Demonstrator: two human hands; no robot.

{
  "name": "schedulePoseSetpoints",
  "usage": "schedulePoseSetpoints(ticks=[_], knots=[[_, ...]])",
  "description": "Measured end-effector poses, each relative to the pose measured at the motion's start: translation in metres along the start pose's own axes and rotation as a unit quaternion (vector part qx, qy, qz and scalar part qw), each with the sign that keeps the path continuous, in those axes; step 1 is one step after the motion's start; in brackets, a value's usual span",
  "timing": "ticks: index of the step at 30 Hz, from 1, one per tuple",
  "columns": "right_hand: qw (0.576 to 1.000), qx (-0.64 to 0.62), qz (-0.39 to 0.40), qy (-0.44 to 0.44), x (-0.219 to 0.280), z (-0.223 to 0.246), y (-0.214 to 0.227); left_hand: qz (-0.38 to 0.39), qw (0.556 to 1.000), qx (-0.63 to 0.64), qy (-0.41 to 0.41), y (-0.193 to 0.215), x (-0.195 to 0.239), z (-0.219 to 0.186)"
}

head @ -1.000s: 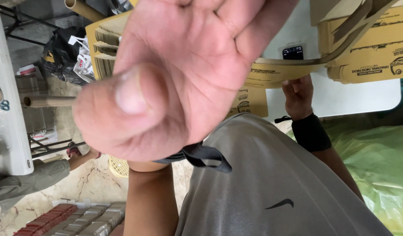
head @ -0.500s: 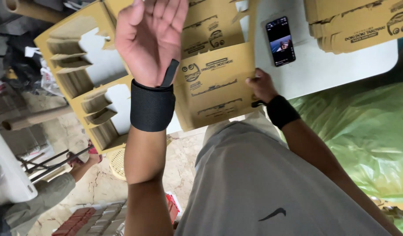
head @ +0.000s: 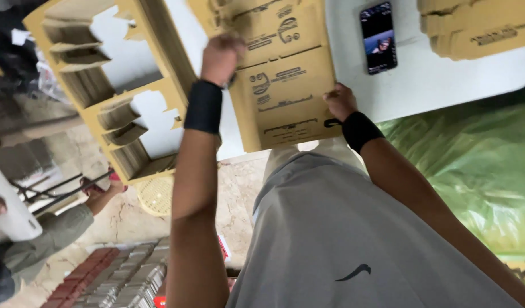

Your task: Folding flat cardboard sheets into boxes and stacking them on a table in a factory setting.

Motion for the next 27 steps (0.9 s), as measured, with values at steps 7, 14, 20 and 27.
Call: schedulePoseSetpoints(ticks=[7, 14, 20, 27], knots=[[0.999, -0.029, 0.012, -0.02, 0.002, -0.009, 0.003, -0.031, 0.989, -0.083, 0.118, -0.085, 0.153, 0.115], [0.997, -0.02, 0.071, 0.001, 0.002, 0.004, -0.003, 0.08, 0.981, -0.1, 0.147, -0.134, 0.243, 0.144], [0.995, 0.007, 0.094, 0.031, 0.011, 0.012, -0.01, 0.014, 0.989, -0.108, 0.099, -0.162, 0.229, 0.18], [0.996, 0.036, 0.085, 0.008, 0.038, 0.034, -0.015, 0.019, 0.987, -0.124, 0.104, -0.168, 0.225, 0.197]])
Point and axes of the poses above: each hand's wrist, its own x-axis away from the middle knuckle, its own y-axis out of the back of the hand, z = x × y, the point moved 9 cm from there along -x, towards the middle knuckle, and after that the axes turned 14 degrees about -x, right-handed, at the moved point
